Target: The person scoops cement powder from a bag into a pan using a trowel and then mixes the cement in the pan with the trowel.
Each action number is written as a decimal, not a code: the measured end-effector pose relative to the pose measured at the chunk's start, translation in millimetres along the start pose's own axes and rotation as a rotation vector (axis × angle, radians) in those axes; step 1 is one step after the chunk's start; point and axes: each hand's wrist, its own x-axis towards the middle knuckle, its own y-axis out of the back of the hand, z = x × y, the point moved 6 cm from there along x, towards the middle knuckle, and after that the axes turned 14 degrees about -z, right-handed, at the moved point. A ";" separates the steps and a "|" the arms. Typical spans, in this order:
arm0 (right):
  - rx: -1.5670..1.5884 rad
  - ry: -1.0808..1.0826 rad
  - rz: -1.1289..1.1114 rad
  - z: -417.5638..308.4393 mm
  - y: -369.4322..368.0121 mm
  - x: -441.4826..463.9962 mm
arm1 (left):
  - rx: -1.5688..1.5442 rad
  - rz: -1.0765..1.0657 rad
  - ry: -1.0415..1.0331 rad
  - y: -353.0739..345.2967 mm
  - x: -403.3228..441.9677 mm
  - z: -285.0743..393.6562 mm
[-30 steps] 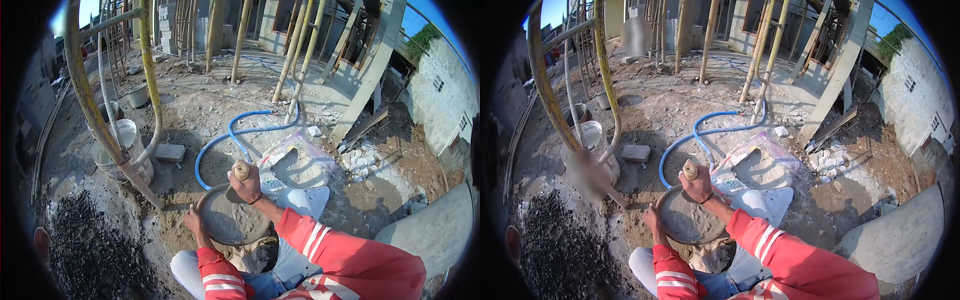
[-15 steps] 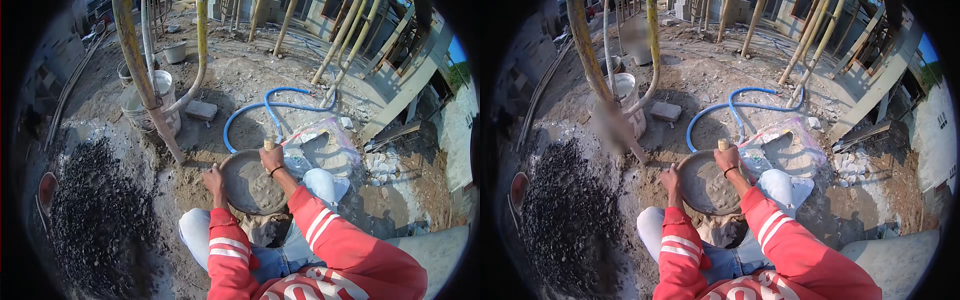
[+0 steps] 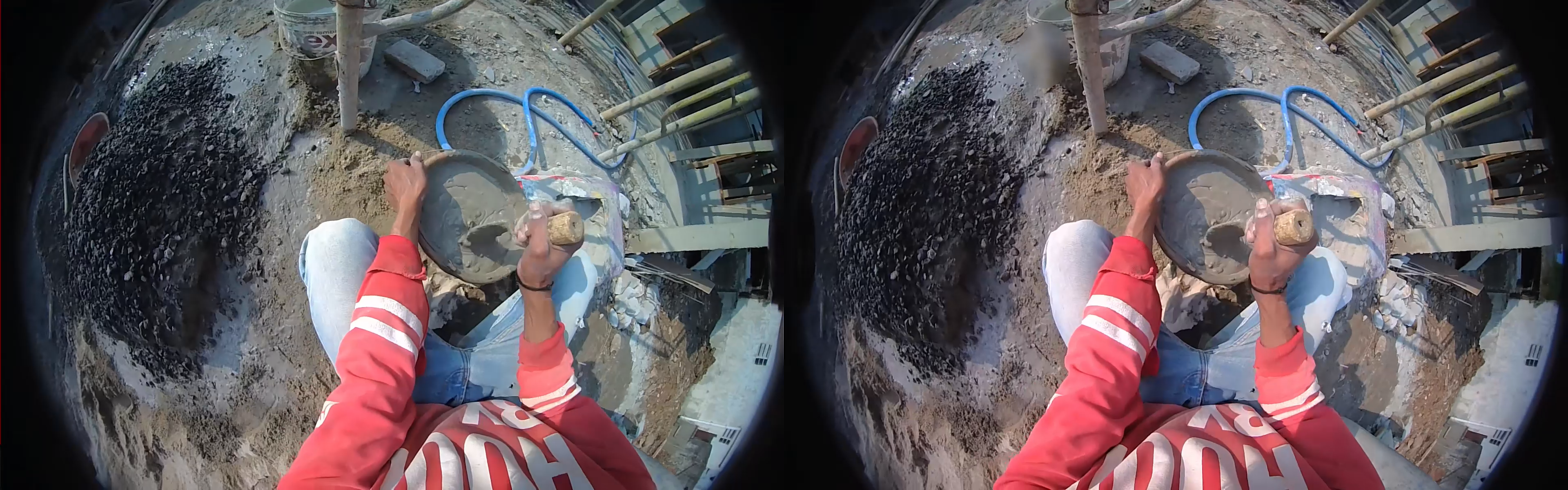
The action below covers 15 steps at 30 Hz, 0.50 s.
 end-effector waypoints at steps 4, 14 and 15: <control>0.047 0.054 0.008 -7.1 5.6 -20.9 | 0.011 -0.066 0.065 -5.4 5.7 -4.2; 0.114 0.046 0.078 -14.1 18.9 -25.3 | -0.017 -0.012 0.058 -7.8 13.3 -10.0; 0.052 -0.020 -0.002 2.5 21.5 -29.2 | -0.026 -0.034 0.048 -3.9 7.9 -3.2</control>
